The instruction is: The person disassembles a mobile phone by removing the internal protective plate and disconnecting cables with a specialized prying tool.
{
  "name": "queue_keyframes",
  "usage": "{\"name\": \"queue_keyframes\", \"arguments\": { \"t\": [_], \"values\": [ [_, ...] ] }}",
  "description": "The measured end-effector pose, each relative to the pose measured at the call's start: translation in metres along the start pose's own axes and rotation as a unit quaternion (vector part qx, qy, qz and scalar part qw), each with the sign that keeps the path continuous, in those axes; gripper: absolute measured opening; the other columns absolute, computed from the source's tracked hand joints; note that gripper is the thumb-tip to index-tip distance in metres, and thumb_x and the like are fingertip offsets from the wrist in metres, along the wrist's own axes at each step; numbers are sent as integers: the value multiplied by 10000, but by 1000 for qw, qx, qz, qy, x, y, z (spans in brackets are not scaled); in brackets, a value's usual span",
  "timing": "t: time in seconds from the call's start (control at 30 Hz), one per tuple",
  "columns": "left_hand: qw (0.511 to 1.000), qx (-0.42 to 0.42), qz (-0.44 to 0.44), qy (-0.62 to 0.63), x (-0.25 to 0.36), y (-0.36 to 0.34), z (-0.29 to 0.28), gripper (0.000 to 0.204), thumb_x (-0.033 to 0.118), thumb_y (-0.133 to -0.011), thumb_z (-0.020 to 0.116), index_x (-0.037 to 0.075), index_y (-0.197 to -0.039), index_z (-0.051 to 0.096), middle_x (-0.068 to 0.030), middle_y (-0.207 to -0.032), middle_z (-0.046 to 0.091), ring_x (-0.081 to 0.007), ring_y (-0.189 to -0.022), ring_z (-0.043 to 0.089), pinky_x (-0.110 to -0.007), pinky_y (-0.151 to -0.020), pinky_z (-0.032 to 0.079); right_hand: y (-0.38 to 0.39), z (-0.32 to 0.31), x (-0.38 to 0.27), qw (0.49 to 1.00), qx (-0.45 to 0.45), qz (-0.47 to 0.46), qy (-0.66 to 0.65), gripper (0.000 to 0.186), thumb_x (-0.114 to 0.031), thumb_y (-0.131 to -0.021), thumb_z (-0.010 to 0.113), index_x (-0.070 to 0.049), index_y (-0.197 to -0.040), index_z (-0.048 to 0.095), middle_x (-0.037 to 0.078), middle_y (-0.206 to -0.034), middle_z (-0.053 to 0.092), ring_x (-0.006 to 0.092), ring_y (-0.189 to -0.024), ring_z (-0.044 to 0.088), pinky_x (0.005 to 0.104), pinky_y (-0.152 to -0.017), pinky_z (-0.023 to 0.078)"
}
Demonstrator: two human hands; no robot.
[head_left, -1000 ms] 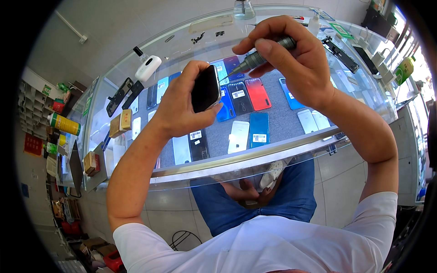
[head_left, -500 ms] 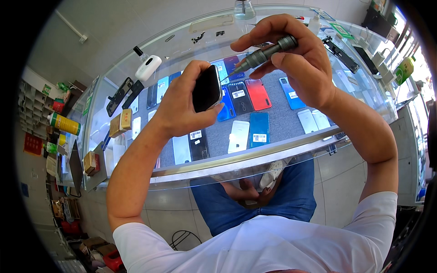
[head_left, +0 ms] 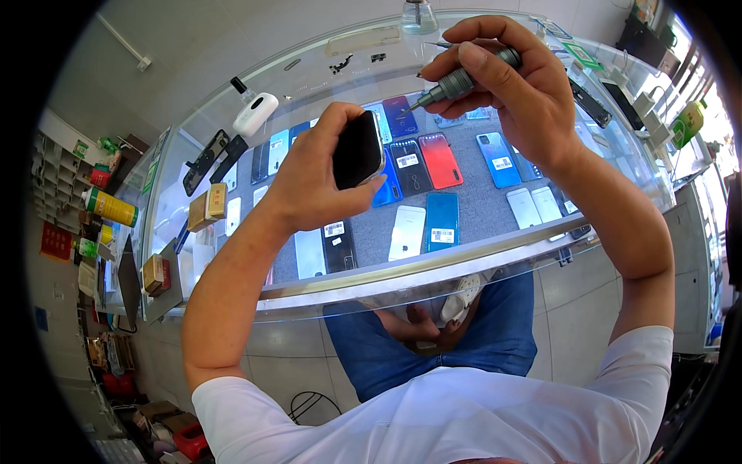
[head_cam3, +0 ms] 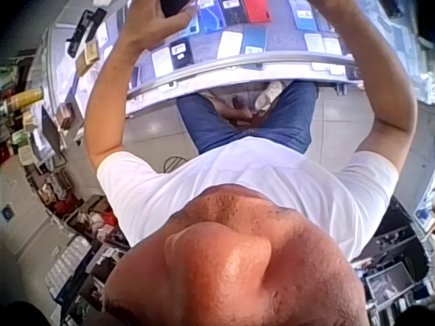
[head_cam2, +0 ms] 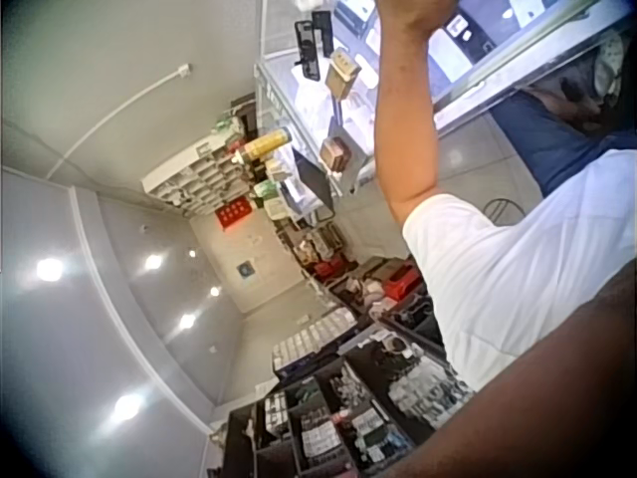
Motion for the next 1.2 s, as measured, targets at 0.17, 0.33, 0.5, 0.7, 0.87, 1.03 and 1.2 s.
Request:
{"name": "queue_keyframes", "arguments": {
  "t": [0.17,0.33,0.5,0.7,0.87,1.03,1.2],
  "values": [
    [1000,-9,-9,-11,1,-1,0,633,254,-742,843,86,-1253,509,-153,-1052,687,-303,-955,702,-380,-861,556,2,7,10,998,-10,31,46,268,-200,-1093,572,1,-1260,632,122,-885,742,210,-818,765,271,-699,611],
    [999,-17,-25,-25,-2,-1,5,635,260,-738,847,95,-1251,512,-166,-1049,695,-338,-957,707,-401,-844,561,15,33,28,956,-89,259,103,317,-283,-1087,587,11,-1145,689,28,-679,601,94,-522,548,272,-486,414],
    [998,-24,-4,-59,4,-4,10,646,250,-727,850,98,-1256,511,-178,-1028,700,-378,-923,715,-427,-809,570,25,55,35,927,-168,287,175,418,-390,-1073,616,13,-1004,707,46,-649,588,111,-526,535,297,-512,434],
    [997,-52,-18,-63,4,-4,17,661,239,-715,846,80,-1262,512,-199,-1038,706,-395,-935,725,-435,-812,579,33,62,35,918,-195,322,123,422,-412,-1116,556,-57,-911,653,-4,-614,545,90,-489,558,245,-450,417],
    [996,-48,-7,-76,6,-3,17,664,244,-710,844,80,-1263,514,-198,-1039,706,-391,-932,732,-424,-807,585,36,60,40,907,-191,366,82,404,-370,-1122,547,-38,-917,655,1,-616,548,92,-469,559,236,-431,406],
    [996,-51,-3,-78,5,-5,19,669,246,-708,845,81,-1265,513,-196,-1032,706,-388,-934,733,-424,-805,585,37,57,47,908,-186,372,46,388,-347,-1116,560,-32,-911,656,-1,-617,547,94,-472,564,234,-426,402],
    [996,-46,7,-82,6,-3,17,673,244,-704,846,83,-1264,509,-199,-1018,702,-397,-922,727,-431,-793,578,36,60,46,911,-190,364,43,386,-342,-1115,560,-34,-903,652,-1,-614,542,95,-474,570,234,-423,404]
  ]
}}
Point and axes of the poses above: each hand's wrist, its own y-axis away from the middle knuckle, its own z-axis out of the palm, x = y × z, the point moved 8 cm from there along -y, towards the middle knuckle
